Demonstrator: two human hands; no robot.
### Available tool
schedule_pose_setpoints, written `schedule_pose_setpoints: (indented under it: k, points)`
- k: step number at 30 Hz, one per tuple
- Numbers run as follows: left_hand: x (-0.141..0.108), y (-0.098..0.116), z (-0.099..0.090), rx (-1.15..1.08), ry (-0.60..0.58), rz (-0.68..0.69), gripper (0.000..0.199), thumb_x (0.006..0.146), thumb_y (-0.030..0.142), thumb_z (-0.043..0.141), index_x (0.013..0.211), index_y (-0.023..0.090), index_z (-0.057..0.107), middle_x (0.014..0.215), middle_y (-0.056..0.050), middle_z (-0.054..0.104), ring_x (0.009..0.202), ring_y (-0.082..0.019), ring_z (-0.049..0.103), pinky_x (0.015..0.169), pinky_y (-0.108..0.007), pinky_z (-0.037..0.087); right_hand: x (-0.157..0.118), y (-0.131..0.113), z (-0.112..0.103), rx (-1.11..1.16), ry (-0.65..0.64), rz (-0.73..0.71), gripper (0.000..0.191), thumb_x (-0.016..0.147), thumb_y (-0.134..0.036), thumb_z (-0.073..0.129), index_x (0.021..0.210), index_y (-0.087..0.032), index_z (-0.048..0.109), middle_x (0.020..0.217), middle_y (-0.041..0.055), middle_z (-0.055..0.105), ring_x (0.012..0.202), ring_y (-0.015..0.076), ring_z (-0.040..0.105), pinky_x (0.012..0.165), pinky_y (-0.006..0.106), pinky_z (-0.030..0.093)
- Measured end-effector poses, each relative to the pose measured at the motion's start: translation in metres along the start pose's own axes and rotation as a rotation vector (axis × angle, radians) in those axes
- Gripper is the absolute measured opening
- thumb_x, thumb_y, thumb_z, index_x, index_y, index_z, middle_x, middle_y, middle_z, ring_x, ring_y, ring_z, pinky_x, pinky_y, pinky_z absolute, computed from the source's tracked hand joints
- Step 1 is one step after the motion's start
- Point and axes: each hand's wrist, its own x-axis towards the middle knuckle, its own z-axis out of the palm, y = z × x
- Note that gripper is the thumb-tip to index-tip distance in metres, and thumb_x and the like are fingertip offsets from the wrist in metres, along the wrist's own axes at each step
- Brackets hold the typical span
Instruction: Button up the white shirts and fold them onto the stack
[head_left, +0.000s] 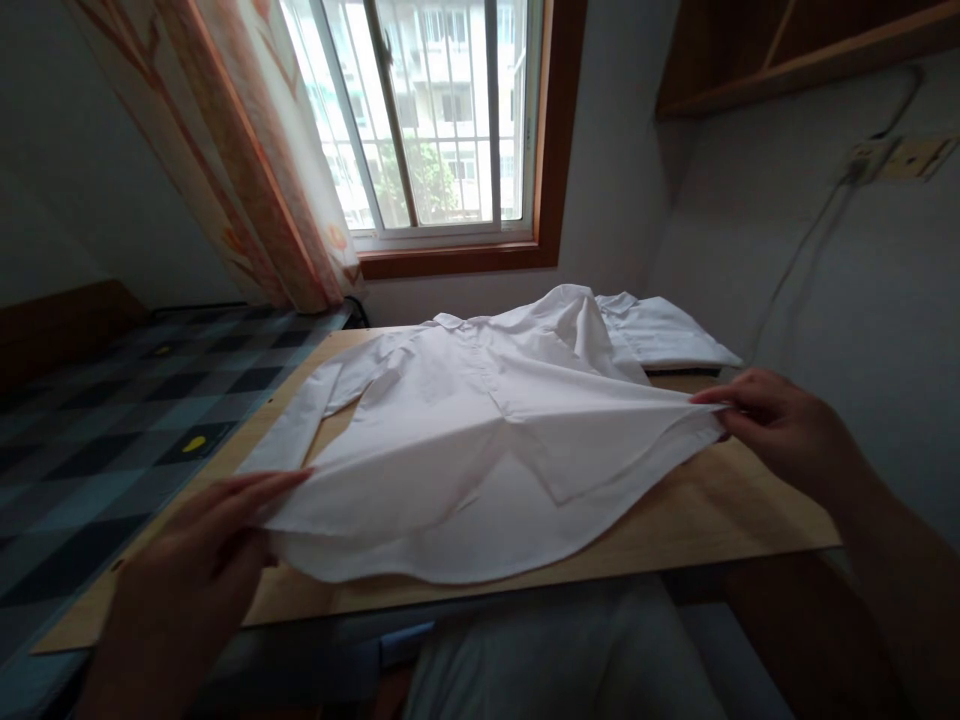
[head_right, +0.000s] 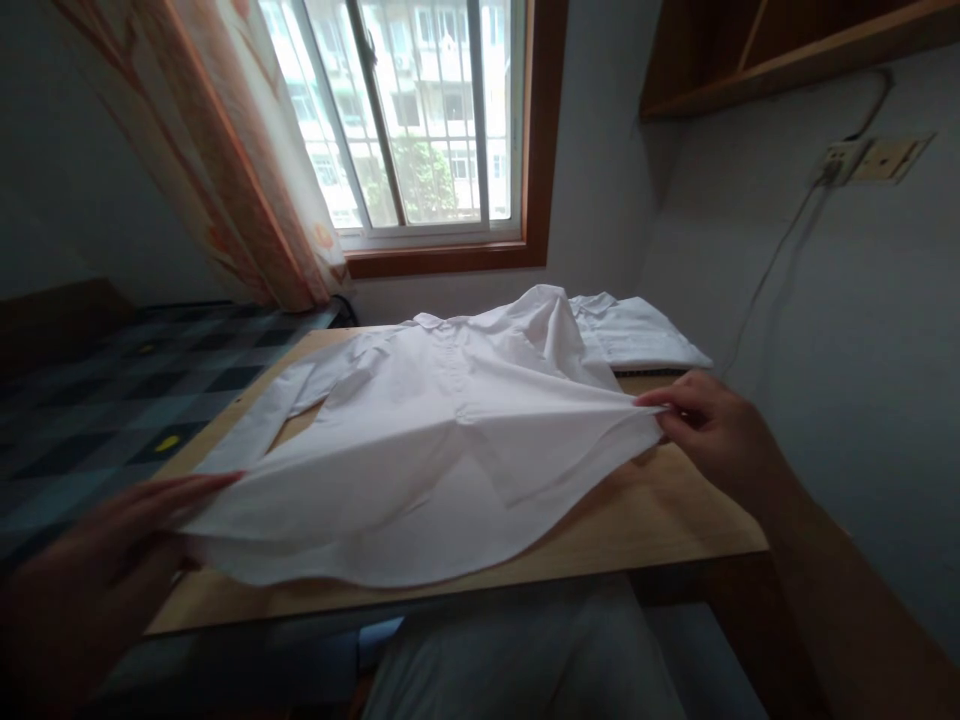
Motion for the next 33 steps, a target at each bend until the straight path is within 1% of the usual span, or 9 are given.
schedule_pose_setpoints:
  k: [3,8,10,14,17,20,24,30,33]
  points:
    - [0.003,-0.019,-0.016,-0.177,0.06,-0.028,0.038,0.086,0.031,0.047,0.119,0.032,0.066,0.131,0.006,0.061,0.103,-0.022,0.066,0.08,-0.031,0.057,-0.005,0.003,-0.005,-0.01,-0.052,-0.022,0.026,0.086,-0.038,0.054,0.098,-0.027,0.075,0.081,0.0049,0.058,0.069,0.0208,0.057,0.062,0.034,0.047]
    - [-0.013,-0.034,0.004,-0.011,-0.392,0.187,0.033,0.079,0.017,0.048,0.09,0.031,0.076,0.107,0.004,0.074,0.094,-0.017,0.07,0.078,-0.022,0.055,-0.025,0.005,0.016,-0.13,-0.553,-0.128,0.029,0.078,-0.018,0.05,0.092,-0.024,0.074,0.086,0.0061,0.064,0.075,0.0193,0.062,0.069,0.031,0.051]
    - [-0.023,-0.024,0.015,0.123,-0.429,0.295,0.038,0.076,0.01,0.048,0.093,0.03,0.076,0.107,0.001,0.075,0.098,-0.02,0.07,0.085,-0.026,0.055,-0.035,0.002,0.031,-0.27,-0.605,-0.159,0.031,0.075,-0.011,0.048,0.091,-0.023,0.072,0.089,0.0066,0.063,0.076,0.019,0.062,0.072,0.031,0.05]
    - [-0.039,0.02,0.025,0.238,-0.132,0.537,0.05,0.084,0.007,0.044,0.124,0.026,0.066,0.135,-0.006,0.063,0.123,-0.026,0.058,0.105,-0.04,0.045,-0.05,-0.01,0.057,-0.429,-0.394,-0.359,0.041,0.07,-0.008,0.052,0.105,-0.019,0.07,0.11,0.0134,0.064,0.103,0.0284,0.059,0.091,0.042,0.047]
    - [-0.039,0.053,0.028,0.161,-0.089,0.722,0.057,0.088,0.004,0.039,0.134,0.032,0.058,0.14,0.0,0.06,0.127,-0.019,0.055,0.109,-0.034,0.042,-0.055,-0.022,0.069,-0.382,-0.312,-0.555,0.061,0.066,-0.003,0.053,0.122,-0.02,0.065,0.127,0.0142,0.061,0.119,0.0315,0.052,0.102,0.048,0.039]
    - [-0.033,0.071,0.036,0.119,-0.096,0.812,0.051,0.094,0.007,0.04,0.136,0.031,0.056,0.137,0.0,0.062,0.124,-0.018,0.056,0.108,-0.033,0.043,-0.057,-0.037,0.078,-0.298,-0.342,-0.683,0.063,0.071,-0.001,0.051,0.128,-0.024,0.062,0.126,0.0109,0.064,0.114,0.0277,0.056,0.102,0.046,0.04]
    - [-0.023,0.081,0.046,0.001,-0.027,0.89,0.033,0.1,0.015,0.042,0.117,0.026,0.067,0.125,-0.001,0.069,0.113,-0.019,0.062,0.097,-0.033,0.05,-0.054,-0.058,0.085,-0.136,-0.348,-0.804,0.03,0.092,-0.014,0.049,0.112,-0.024,0.069,0.097,0.0071,0.072,0.087,0.02,0.063,0.085,0.036,0.048]
    - [0.001,0.095,0.028,-0.324,0.003,0.609,0.018,0.097,0.021,0.05,0.091,0.021,0.067,0.085,-0.002,0.07,0.078,-0.013,0.063,0.072,-0.023,0.052,-0.038,-0.088,0.072,0.182,-0.132,-0.598,0.018,0.098,-0.024,0.052,0.093,-0.019,0.069,0.076,0.0038,0.068,0.069,0.014,0.062,0.065,0.025,0.048]
    - [0.004,0.099,0.02,-0.38,-0.108,0.519,0.022,0.096,0.021,0.049,0.079,0.02,0.064,0.084,-0.004,0.067,0.081,-0.014,0.062,0.072,-0.024,0.052,-0.031,-0.097,0.063,0.269,-0.108,-0.439,0.021,0.098,-0.025,0.052,0.086,-0.019,0.068,0.074,0.0033,0.065,0.067,0.0131,0.061,0.062,0.023,0.048]
